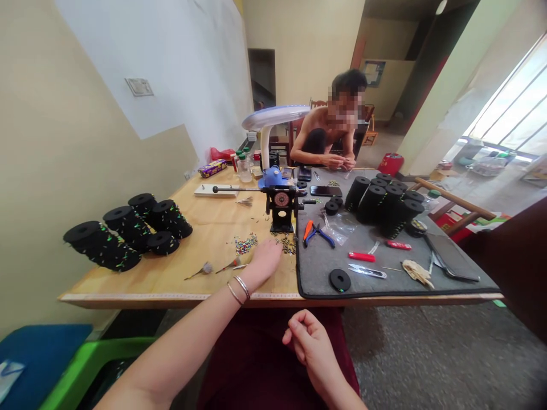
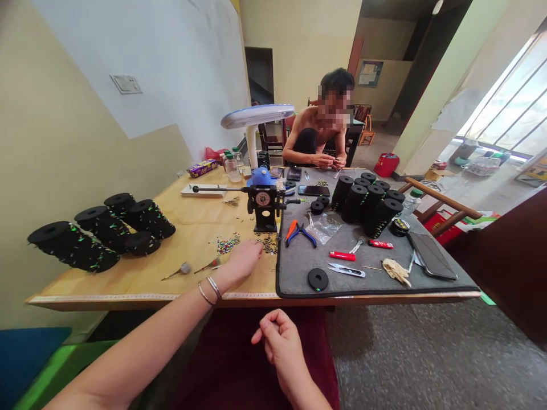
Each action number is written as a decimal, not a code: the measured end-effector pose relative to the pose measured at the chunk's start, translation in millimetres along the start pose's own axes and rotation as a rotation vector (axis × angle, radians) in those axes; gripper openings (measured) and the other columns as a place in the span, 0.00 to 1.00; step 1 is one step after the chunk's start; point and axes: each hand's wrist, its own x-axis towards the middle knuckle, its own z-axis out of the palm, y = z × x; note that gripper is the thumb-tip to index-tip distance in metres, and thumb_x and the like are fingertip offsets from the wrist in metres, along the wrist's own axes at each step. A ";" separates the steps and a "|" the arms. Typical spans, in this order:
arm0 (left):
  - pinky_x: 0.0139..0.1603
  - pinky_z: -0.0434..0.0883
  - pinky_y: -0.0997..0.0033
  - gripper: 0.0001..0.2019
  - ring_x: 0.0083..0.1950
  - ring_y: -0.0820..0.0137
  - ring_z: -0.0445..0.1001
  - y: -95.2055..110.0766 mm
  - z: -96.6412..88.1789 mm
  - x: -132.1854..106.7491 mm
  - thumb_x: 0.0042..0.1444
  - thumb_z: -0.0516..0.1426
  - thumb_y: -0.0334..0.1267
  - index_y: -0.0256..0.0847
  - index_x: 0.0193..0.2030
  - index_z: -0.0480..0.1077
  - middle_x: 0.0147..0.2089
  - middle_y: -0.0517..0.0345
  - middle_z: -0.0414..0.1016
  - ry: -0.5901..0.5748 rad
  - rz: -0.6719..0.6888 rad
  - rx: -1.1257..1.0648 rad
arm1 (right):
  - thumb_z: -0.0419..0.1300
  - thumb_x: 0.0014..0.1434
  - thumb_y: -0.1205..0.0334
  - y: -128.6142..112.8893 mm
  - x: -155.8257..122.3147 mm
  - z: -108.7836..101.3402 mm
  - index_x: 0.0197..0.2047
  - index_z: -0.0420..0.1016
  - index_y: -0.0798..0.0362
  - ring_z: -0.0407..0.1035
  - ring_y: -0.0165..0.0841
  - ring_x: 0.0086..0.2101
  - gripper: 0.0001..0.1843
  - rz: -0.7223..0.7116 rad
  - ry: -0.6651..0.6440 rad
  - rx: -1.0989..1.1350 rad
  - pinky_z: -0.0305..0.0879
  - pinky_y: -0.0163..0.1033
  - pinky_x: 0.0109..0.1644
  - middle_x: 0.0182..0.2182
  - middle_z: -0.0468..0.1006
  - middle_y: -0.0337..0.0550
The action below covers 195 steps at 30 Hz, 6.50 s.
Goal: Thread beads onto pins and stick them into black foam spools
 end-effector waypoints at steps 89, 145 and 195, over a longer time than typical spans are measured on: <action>0.27 0.67 0.79 0.04 0.20 0.80 0.66 -10.6 74.4 -176.7 0.55 0.60 0.27 0.32 0.30 0.75 0.25 0.59 0.74 -0.152 -1.027 -2.143 | 0.60 0.51 0.53 22.7 -4.0 29.6 0.23 0.59 0.51 0.48 0.20 0.11 0.15 0.111 -0.073 -0.204 0.42 0.29 0.16 0.16 0.73 0.34; 0.26 0.61 0.75 0.09 0.21 0.79 0.65 -3.0 63.5 -176.4 0.46 0.67 0.36 0.35 0.28 0.71 0.29 0.61 0.72 -0.068 -0.565 -1.781 | 0.62 0.49 0.42 19.3 0.2 21.7 0.28 0.64 0.54 0.48 0.19 0.11 0.22 0.146 -0.117 -0.153 0.38 0.28 0.14 0.16 0.73 0.34; 0.31 0.64 0.75 0.09 0.29 0.73 0.66 36.7 -14.2 -166.4 0.61 0.52 0.38 0.39 0.30 0.64 0.28 0.60 0.67 -0.036 -0.061 -0.871 | 0.54 0.63 0.56 -29.7 -19.4 -4.7 0.52 0.71 0.49 0.74 0.36 0.37 0.16 -0.289 -0.229 -0.476 0.72 0.41 0.40 0.44 0.78 0.49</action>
